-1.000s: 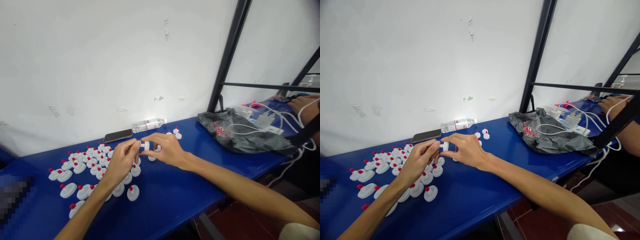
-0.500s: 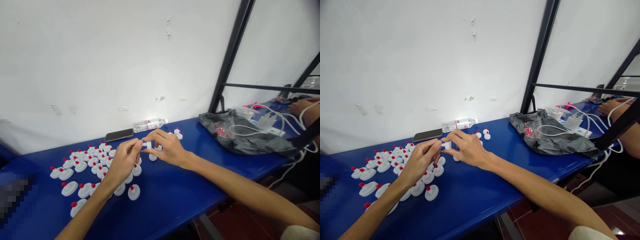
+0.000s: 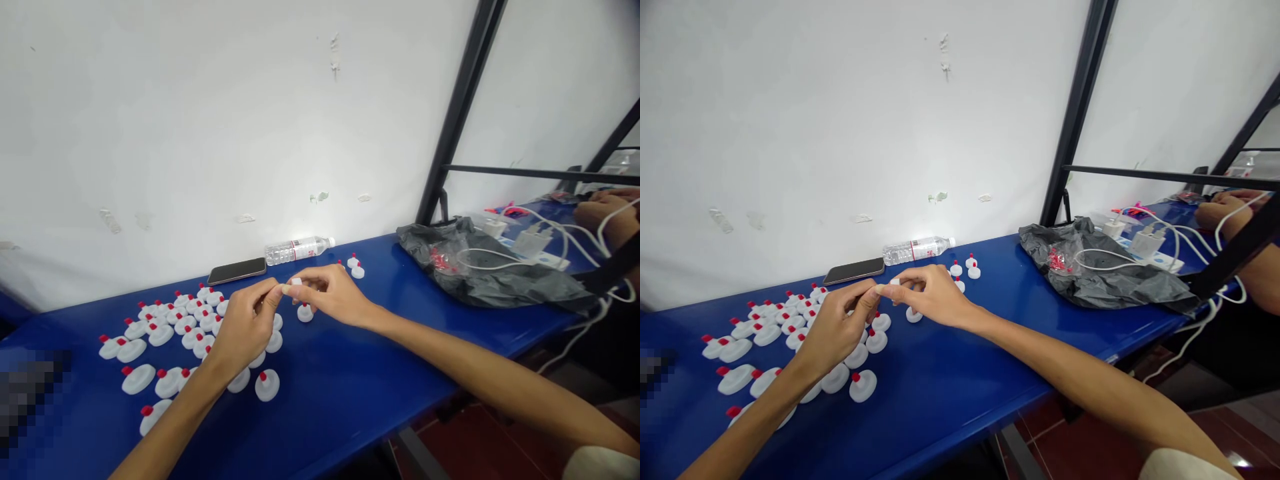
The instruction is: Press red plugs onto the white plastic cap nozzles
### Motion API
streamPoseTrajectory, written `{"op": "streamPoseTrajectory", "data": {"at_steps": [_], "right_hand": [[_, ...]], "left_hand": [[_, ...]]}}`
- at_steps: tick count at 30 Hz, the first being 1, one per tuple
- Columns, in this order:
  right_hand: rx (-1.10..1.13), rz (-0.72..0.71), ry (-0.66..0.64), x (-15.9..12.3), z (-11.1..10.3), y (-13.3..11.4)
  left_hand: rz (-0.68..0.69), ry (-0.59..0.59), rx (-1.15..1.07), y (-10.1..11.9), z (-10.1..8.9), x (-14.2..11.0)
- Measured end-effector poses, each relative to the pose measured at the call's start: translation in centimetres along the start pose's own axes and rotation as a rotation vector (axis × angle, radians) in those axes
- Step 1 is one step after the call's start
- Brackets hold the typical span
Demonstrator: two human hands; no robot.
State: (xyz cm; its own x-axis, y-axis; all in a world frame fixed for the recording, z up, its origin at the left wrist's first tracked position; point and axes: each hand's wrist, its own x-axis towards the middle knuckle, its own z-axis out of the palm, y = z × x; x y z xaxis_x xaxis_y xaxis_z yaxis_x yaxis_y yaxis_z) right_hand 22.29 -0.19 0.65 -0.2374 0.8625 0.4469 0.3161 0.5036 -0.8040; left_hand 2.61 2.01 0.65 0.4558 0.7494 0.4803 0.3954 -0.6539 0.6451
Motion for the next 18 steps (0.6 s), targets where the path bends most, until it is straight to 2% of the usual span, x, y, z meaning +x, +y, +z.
{"op": "streamPoseTrajectory", "data": {"at_steps": [5,10,18], "right_hand": [[0.195,0.117,-0.061,0.21,-0.12,0.34],[0.139,0.129,-0.026,0.33,0.09,0.54],[0.134,0.145,-0.030,0.21,0.39,0.66]], "left_hand": [[0.002,0.007,0.079,0.10,0.20,-0.07],[-0.015,0.017,0.073,0.44,0.33,-0.26],[0.055,-0.076,0.075,0.00,0.43,-0.53]]}}
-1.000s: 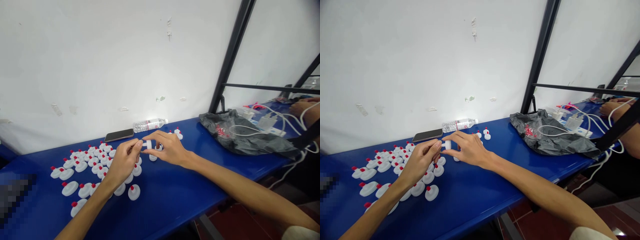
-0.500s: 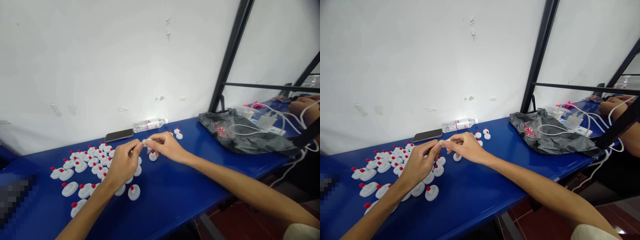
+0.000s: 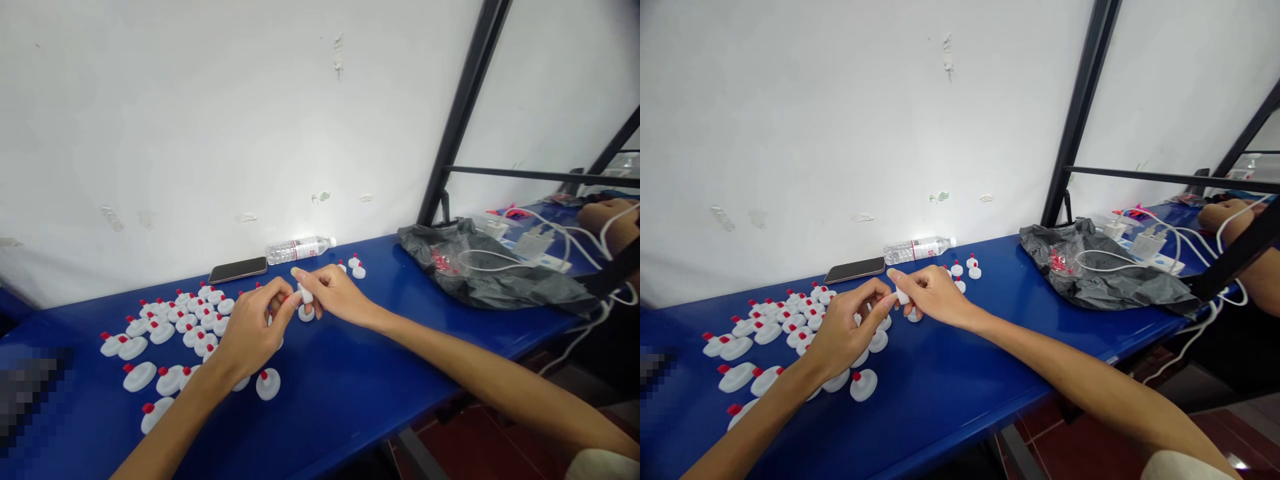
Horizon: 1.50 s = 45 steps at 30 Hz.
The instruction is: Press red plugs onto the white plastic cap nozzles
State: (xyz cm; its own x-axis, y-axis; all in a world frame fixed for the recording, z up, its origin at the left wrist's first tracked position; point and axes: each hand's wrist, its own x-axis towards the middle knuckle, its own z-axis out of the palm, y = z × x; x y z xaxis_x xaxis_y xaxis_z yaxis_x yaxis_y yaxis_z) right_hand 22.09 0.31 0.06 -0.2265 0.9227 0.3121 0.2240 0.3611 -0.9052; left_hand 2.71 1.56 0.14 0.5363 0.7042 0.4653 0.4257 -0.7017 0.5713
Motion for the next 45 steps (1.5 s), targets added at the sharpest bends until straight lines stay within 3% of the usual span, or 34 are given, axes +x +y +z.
{"op": "streamPoseTrajectory", "data": {"at_steps": [7,11,13,17,20,29,33,38,41,45], "right_hand": [[-0.013,-0.032,0.000,0.0,-0.2,0.1],[-0.143,-0.120,0.029,-0.1,-0.3,-0.2],[-0.274,-0.232,0.063,-0.1,-0.5,-0.3],[-0.579,-0.590,0.135,-0.1,-1.1,0.2],[-0.743,-0.709,0.121,-0.1,-1.6,0.6],[-0.802,-0.684,0.092,0.0,-1.9,0.6],[-0.863,-0.629,0.102,0.1,-2.0,0.5],[-0.846,-0.589,0.247,0.3,-2.7,0.1],[-0.832,-0.584,0.261,0.4,-3.0,0.1],[-0.841,-0.568,0.222,0.4,-2.9,0.2]], "left_hand": [[-0.015,0.028,-0.005,-0.1,-0.1,0.2],[-0.078,0.049,-0.085,0.0,-0.2,0.3],[-0.111,0.049,-0.139,0.1,-0.2,0.4],[-0.179,0.031,-0.267,0.2,-0.4,0.7],[-0.187,0.015,-0.349,0.1,-0.4,0.8],[-0.279,0.034,-0.331,0.4,-0.3,0.7],[-0.260,0.124,-0.058,-0.1,-0.3,0.8],[-0.112,0.146,0.464,-1.2,0.1,0.5],[-0.075,0.093,0.537,-1.7,0.5,0.3],[-0.110,0.010,0.467,-2.4,0.9,0.3]]}}
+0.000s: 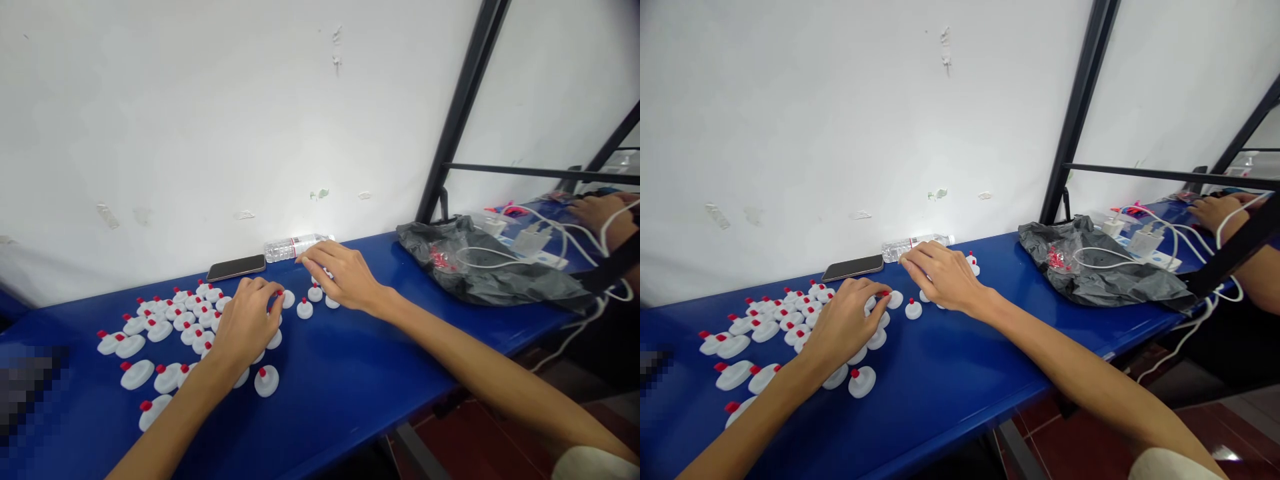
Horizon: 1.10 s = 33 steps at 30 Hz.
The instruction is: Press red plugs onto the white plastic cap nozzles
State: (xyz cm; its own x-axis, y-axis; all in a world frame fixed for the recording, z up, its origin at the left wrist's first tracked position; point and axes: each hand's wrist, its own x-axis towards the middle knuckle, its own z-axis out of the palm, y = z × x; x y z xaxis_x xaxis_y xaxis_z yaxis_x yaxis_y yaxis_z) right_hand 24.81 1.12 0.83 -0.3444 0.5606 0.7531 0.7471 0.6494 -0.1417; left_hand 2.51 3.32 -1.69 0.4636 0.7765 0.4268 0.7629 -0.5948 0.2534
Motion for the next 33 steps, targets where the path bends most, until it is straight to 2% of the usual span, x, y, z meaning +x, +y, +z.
{"op": "streamPoseTrajectory", "data": {"at_steps": [7,20,24,27,33], "right_hand": [[-0.008,-0.015,-0.030,0.0,-0.1,-0.2],[-0.039,0.010,-0.012,0.2,-0.3,0.2],[-0.098,0.121,0.011,0.4,-0.6,0.8],[-0.080,0.242,-0.027,0.5,-0.7,1.9],[-0.005,0.418,-0.133,0.3,-0.4,6.4]], "left_hand": [[0.048,-0.079,-0.098,-0.3,0.4,0.2],[0.086,-0.094,-0.128,-0.3,0.7,0.0],[0.087,-0.086,-0.120,-0.1,0.4,0.1],[0.089,-0.087,-0.113,-0.2,0.4,0.1],[0.098,-0.061,-0.087,-0.1,0.3,0.0]]}}
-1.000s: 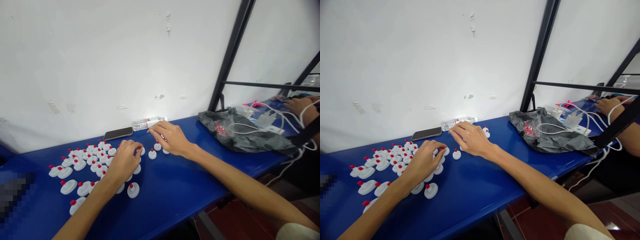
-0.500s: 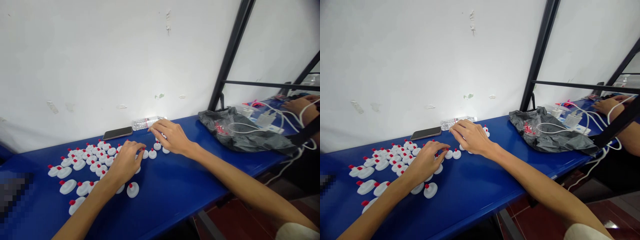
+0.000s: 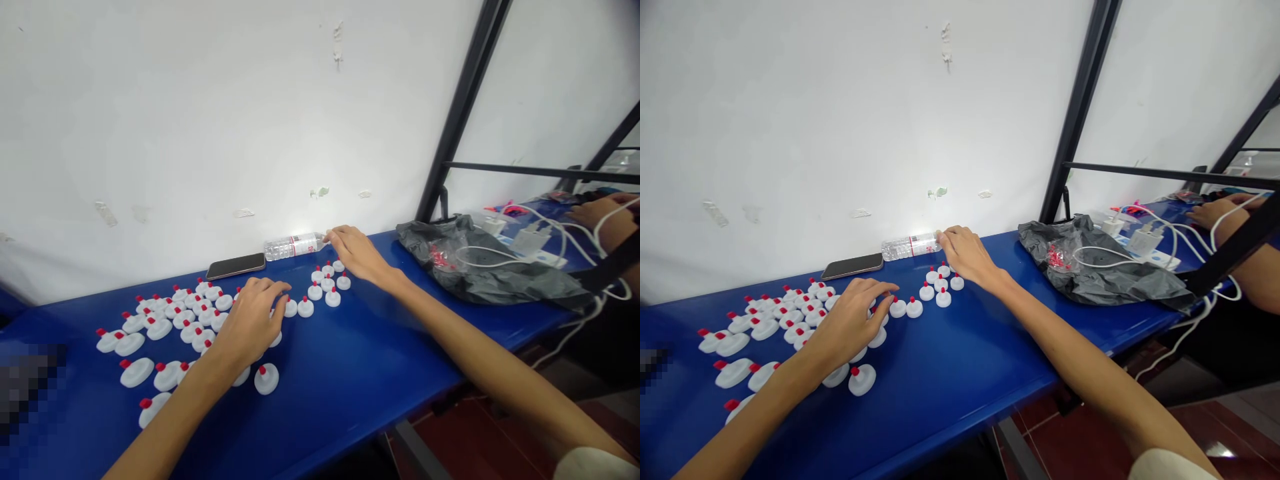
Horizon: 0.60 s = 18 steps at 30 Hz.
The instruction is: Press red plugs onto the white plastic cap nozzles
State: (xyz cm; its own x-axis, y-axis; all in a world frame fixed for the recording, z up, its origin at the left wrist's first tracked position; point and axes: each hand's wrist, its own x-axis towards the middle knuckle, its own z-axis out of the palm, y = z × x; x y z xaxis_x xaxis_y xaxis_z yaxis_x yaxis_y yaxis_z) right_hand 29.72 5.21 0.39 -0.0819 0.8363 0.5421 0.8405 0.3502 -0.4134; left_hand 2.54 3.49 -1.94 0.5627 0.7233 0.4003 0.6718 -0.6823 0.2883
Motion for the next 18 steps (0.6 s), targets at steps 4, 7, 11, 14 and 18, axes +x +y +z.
{"op": "streamPoseTrajectory", "data": {"at_steps": [4,7,11,14,18], "right_hand": [[0.045,0.179,-0.040,0.8,0.2,3.7],[0.093,0.308,-0.070,0.9,0.6,5.7],[0.184,0.361,-0.124,0.6,2.0,6.1],[0.271,0.327,-0.162,0.2,3.4,5.1],[0.400,0.245,-0.189,-0.5,4.7,2.6]], "left_hand": [[0.018,0.060,0.039,0.5,-0.6,-0.3],[0.033,0.072,0.068,0.8,-0.9,-0.8],[0.015,0.061,0.134,0.6,-1.0,-1.0],[-0.028,0.039,0.160,0.4,-1.2,-0.9],[-0.096,0.046,0.182,-0.3,-2.1,-0.5]]}}
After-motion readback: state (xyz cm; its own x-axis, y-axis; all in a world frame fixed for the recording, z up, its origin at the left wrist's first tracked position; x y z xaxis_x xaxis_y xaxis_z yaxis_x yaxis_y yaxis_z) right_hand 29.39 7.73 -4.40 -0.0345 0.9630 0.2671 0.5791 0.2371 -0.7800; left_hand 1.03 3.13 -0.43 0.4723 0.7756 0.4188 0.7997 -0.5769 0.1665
